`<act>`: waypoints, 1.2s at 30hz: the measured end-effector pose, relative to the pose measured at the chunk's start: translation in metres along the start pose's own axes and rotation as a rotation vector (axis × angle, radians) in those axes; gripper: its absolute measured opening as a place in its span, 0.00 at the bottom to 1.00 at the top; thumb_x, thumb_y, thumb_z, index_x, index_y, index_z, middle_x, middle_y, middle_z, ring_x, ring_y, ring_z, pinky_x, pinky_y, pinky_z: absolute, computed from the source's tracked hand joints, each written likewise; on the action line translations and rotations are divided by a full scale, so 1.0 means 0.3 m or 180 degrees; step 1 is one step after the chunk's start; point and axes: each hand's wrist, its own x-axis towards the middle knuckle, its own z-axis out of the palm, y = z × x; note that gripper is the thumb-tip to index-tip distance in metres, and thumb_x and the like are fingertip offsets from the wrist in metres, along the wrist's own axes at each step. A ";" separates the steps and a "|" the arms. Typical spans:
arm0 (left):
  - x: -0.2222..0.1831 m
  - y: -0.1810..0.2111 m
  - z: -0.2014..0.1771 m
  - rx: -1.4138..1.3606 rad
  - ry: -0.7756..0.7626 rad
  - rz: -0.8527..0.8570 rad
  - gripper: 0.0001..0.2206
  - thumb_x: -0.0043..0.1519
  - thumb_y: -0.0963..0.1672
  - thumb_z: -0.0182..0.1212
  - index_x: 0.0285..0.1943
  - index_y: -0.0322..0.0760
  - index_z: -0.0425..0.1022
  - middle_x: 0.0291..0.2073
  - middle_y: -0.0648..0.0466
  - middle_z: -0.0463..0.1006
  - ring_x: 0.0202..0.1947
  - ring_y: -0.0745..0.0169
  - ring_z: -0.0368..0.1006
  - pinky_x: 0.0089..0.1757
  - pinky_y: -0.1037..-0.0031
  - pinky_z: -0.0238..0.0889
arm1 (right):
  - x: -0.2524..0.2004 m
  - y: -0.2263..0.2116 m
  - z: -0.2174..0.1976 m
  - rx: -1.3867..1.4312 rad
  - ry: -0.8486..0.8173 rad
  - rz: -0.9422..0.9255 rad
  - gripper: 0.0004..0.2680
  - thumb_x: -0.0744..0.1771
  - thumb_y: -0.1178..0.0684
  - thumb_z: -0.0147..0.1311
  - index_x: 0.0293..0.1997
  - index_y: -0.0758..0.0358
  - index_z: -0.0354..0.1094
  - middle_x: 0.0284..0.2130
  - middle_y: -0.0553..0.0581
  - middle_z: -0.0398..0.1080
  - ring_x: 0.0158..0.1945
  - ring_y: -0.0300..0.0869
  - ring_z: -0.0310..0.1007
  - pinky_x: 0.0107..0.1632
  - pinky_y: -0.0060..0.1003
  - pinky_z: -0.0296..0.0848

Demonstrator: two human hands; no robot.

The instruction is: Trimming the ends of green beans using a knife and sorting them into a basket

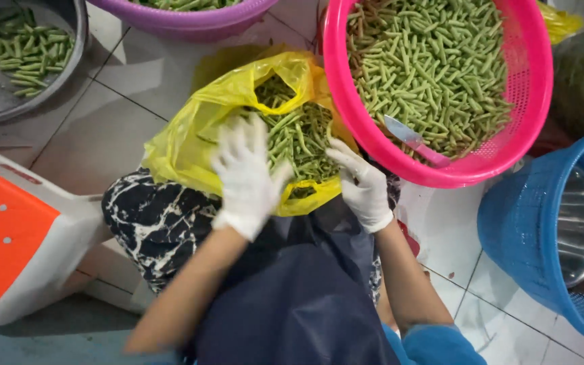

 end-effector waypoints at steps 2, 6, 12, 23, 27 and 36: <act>-0.087 0.007 0.112 -0.0031 -0.0024 0.0328 0.37 0.53 0.57 0.59 0.68 0.42 0.52 0.58 0.41 0.58 0.60 0.33 0.50 0.52 0.46 0.43 | -0.034 0.093 -0.005 -0.0132 0.0169 0.0094 0.15 0.61 0.69 0.44 0.44 0.57 0.73 0.46 0.58 0.71 0.52 0.48 0.69 0.53 0.40 0.69; -0.168 0.016 0.378 0.0375 -0.0536 0.1707 0.36 0.41 0.56 0.66 0.57 0.43 0.62 0.42 0.52 0.65 0.46 0.53 0.59 0.46 0.57 0.50 | -0.094 0.296 -0.028 -0.2565 -0.0875 0.0038 0.14 0.58 0.59 0.48 0.43 0.42 0.70 0.40 0.43 0.68 0.47 0.39 0.67 0.43 0.34 0.71; -0.098 -0.073 0.534 0.0724 0.0320 0.2412 0.05 0.43 0.40 0.60 0.27 0.34 0.75 0.20 0.47 0.68 0.27 0.52 0.60 0.35 0.61 0.53 | -0.099 0.402 0.037 -0.3424 -0.1926 -0.0357 0.12 0.58 0.45 0.54 0.43 0.42 0.64 0.41 0.44 0.64 0.53 0.41 0.60 0.49 0.39 0.65; 0.011 -0.360 0.233 0.0965 0.0430 0.3124 0.05 0.46 0.41 0.54 0.21 0.47 0.75 0.19 0.49 0.70 0.26 0.49 0.64 0.40 0.51 0.56 | -0.204 0.176 0.315 -0.2650 -0.1997 -0.0424 0.03 0.59 0.51 0.46 0.29 0.49 0.66 0.23 0.48 0.69 0.32 0.44 0.73 0.34 0.40 0.72; -0.050 -0.412 0.170 0.1349 0.0294 0.3436 0.05 0.47 0.39 0.55 0.21 0.44 0.72 0.18 0.51 0.68 0.25 0.51 0.62 0.38 0.53 0.57 | -0.309 0.120 0.409 -0.2558 -0.2214 -0.0559 0.02 0.58 0.50 0.46 0.26 0.47 0.64 0.21 0.46 0.68 0.29 0.43 0.73 0.29 0.43 0.71; -0.095 -0.197 -0.048 0.1175 -0.0468 0.1931 0.09 0.40 0.43 0.65 0.31 0.46 0.76 0.24 0.51 0.71 0.32 0.50 0.65 0.38 0.55 0.55 | -0.085 -0.118 -0.012 -0.1343 -0.1547 -0.0243 0.10 0.61 0.53 0.56 0.45 0.53 0.69 0.37 0.55 0.73 0.44 0.48 0.72 0.46 0.42 0.71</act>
